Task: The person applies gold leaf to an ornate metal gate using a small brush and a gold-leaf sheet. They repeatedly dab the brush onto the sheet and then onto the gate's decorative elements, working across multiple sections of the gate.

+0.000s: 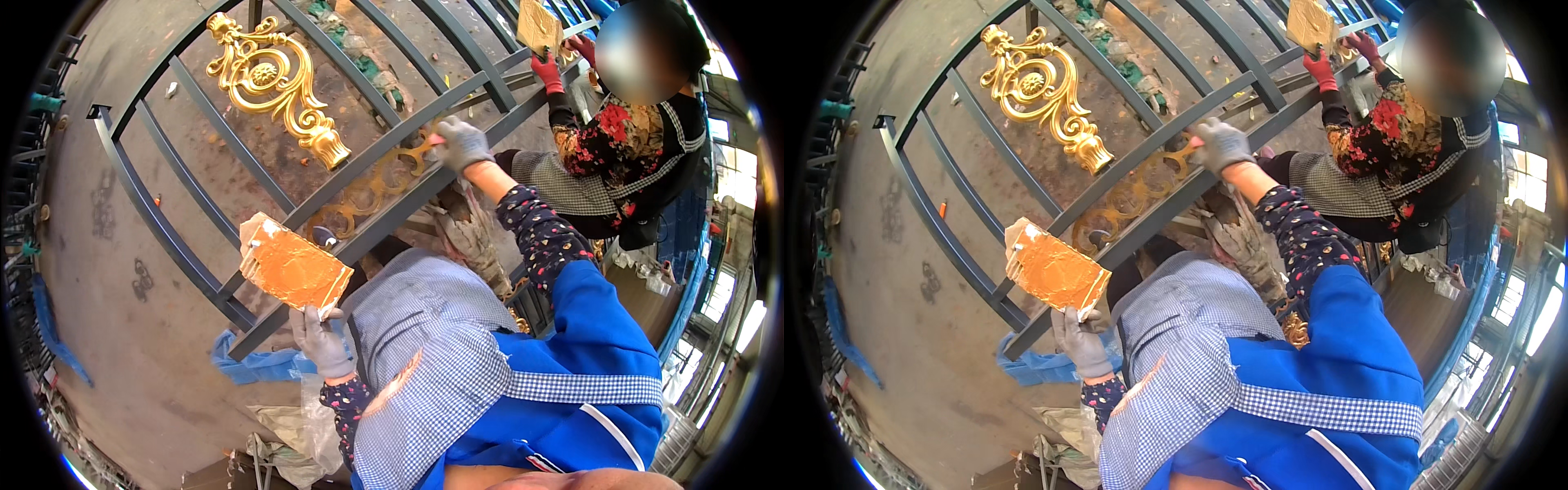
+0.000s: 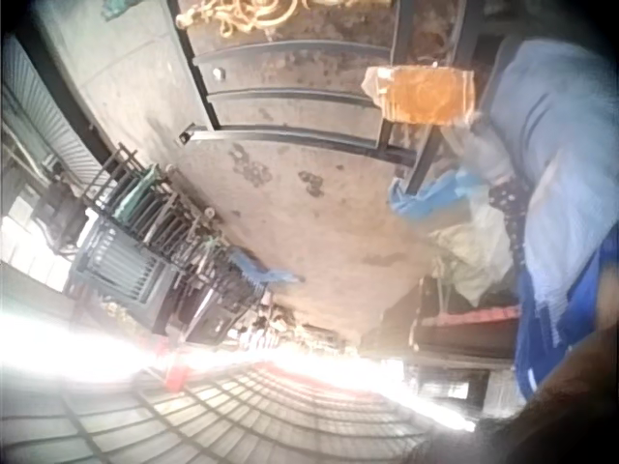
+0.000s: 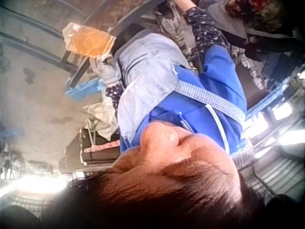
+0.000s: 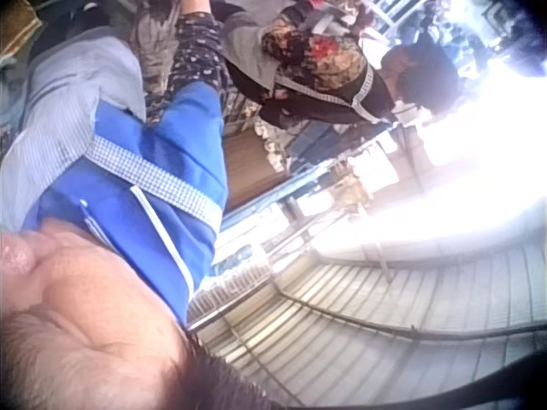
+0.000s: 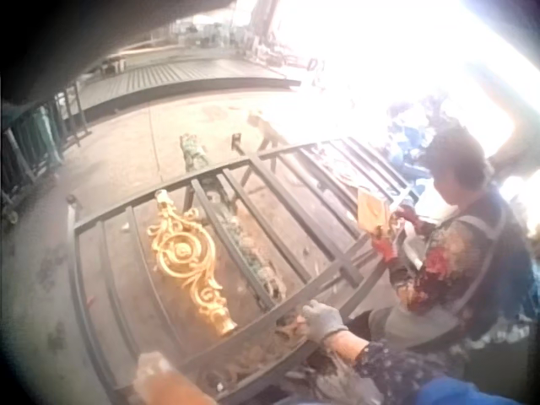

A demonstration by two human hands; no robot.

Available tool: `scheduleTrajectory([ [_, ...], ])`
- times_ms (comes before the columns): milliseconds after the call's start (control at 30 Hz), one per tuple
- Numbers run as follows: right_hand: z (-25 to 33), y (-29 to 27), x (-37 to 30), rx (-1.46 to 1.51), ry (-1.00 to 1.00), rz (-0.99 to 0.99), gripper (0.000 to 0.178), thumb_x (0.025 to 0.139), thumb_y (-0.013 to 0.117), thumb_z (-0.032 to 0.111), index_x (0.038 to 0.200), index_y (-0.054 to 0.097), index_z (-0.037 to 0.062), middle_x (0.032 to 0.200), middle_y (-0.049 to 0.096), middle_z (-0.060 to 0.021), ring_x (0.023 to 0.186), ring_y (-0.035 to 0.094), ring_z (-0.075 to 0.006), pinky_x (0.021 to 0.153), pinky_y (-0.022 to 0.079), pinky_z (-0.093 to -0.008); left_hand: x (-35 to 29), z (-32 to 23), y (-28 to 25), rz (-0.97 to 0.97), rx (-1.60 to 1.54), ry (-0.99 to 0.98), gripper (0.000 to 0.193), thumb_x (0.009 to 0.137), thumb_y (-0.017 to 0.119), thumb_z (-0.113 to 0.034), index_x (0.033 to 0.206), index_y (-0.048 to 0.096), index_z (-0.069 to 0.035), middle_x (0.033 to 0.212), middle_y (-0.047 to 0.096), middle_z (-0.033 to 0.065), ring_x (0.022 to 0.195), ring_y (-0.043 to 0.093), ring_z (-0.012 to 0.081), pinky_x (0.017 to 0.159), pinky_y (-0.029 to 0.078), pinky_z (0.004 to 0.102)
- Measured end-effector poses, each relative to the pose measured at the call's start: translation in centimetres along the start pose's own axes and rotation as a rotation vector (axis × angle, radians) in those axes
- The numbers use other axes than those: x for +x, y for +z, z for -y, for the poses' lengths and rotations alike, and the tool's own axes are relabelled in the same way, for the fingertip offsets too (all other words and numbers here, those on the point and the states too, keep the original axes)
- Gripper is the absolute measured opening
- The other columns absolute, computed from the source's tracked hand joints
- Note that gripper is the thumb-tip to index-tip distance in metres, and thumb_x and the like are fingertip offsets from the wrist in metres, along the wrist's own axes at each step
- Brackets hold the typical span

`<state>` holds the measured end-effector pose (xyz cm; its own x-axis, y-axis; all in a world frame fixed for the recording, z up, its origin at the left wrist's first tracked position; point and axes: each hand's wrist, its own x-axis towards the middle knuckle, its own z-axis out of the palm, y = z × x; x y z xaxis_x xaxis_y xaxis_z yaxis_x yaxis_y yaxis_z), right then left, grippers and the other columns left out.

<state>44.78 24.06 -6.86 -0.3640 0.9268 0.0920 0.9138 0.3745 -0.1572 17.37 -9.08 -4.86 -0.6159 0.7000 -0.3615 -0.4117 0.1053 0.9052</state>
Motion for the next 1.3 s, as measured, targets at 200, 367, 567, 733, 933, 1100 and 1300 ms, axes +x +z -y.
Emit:
scheduleTrajectory([
  [200, 0.3, 0.6, 0.1, -0.095, 0.017, 0.116, 0.02, 0.085, 0.067, 0.026, 0.098, 0.066, 0.0107, 0.107, 0.063, -0.0125, 0.099, 0.067, -0.0321, 0.081, 0.056, -0.045, 0.1, 0.5, 0.3, -0.013, -0.07, 0.055, 0.021, 0.102, 0.054, -0.018, 0.114, 0.056, -0.002, 0.096, 0.067, 0.0094, 0.072, 0.064, 0.0173, 0.068, 0.052, 0.0302],
  [367, -0.7, 0.0, -0.2, -0.022, -0.002, 0.002, 0.022, 0.083, 0.068, 0.028, 0.1, 0.067, 0.0129, 0.104, 0.065, -0.0122, 0.095, 0.069, -0.0328, 0.08, 0.056, -0.0459, -0.2, 1.0, -0.6, 0.01, -0.013, -0.008, 0.024, 0.101, 0.055, -0.019, 0.118, 0.056, -0.001, 0.097, 0.067, 0.0098, 0.072, 0.064, 0.0172, 0.068, 0.053, 0.0312],
  [567, -2.3, 0.3, 1.4, -0.103, 0.073, -0.017, 0.021, 0.081, 0.065, 0.024, 0.1, 0.066, 0.0132, 0.105, 0.065, -0.013, 0.096, 0.068, -0.0335, 0.081, 0.055, -0.0466, 0.0, 1.2, -0.6, 0.014, -0.086, 0.088, 0.026, 0.101, 0.054, -0.021, 0.12, 0.057, -0.004, 0.095, 0.068, 0.0079, 0.07, 0.064, 0.0144, 0.061, 0.052, 0.0271],
  [733, -0.6, 0.2, 0.2, -0.046, -0.072, 0.01, 0.02, 0.08, 0.068, 0.021, 0.097, 0.063, 0.0129, 0.103, 0.064, -0.013, 0.097, 0.066, -0.0355, 0.081, 0.054, -0.0459, 0.4, 2.6, -1.7, -0.066, -0.129, 0.086, 0.023, 0.101, 0.053, -0.019, 0.118, 0.057, -0.004, 0.093, 0.068, 0.0088, 0.07, 0.065, 0.0164, 0.06, 0.053, 0.0297],
  [933, -0.6, 0.1, 0.6, -0.018, -0.06, -0.061, 0.023, 0.077, 0.071, 0.022, 0.097, 0.065, 0.0128, 0.103, 0.064, -0.0115, 0.093, 0.067, -0.0339, 0.079, 0.055, -0.046, -0.3, 3.6, -4.7, -0.099, -0.169, 0.059, 0.023, 0.101, 0.054, -0.019, 0.115, 0.057, -0.002, 0.098, 0.067, 0.0093, 0.069, 0.063, 0.0172, 0.066, 0.052, 0.0293],
  [1100, 9.6, 2.2, -3.2, 0.218, -0.37, -0.055, 0.015, 0.077, 0.069, 0.018, 0.09, 0.065, 0.012, 0.095, 0.063, -0.01, 0.085, 0.068, -0.0321, 0.075, 0.055, -0.0445, -0.2, 4.7, -4.4, -0.163, -0.206, 0.099, 0.022, 0.101, 0.054, -0.021, 0.113, 0.056, -0.002, 0.091, 0.066, 0.0096, 0.068, 0.063, 0.0187, 0.062, 0.053, 0.0323],
  [1300, 15.5, 6.6, -3.8, 0.194, -0.379, 0.077, 0.013, 0.078, 0.067, 0.017, 0.089, 0.064, 0.0111, 0.095, 0.062, -0.0107, 0.088, 0.067, -0.0321, 0.074, 0.054, -0.0453, -1.0, 4.0, -3.4, -0.178, -0.211, 0.117, 0.021, 0.102, 0.054, -0.019, 0.114, 0.055, -0.002, 0.094, 0.064, 0.0094, 0.071, 0.063, 0.0193, 0.067, 0.053, 0.032],
])
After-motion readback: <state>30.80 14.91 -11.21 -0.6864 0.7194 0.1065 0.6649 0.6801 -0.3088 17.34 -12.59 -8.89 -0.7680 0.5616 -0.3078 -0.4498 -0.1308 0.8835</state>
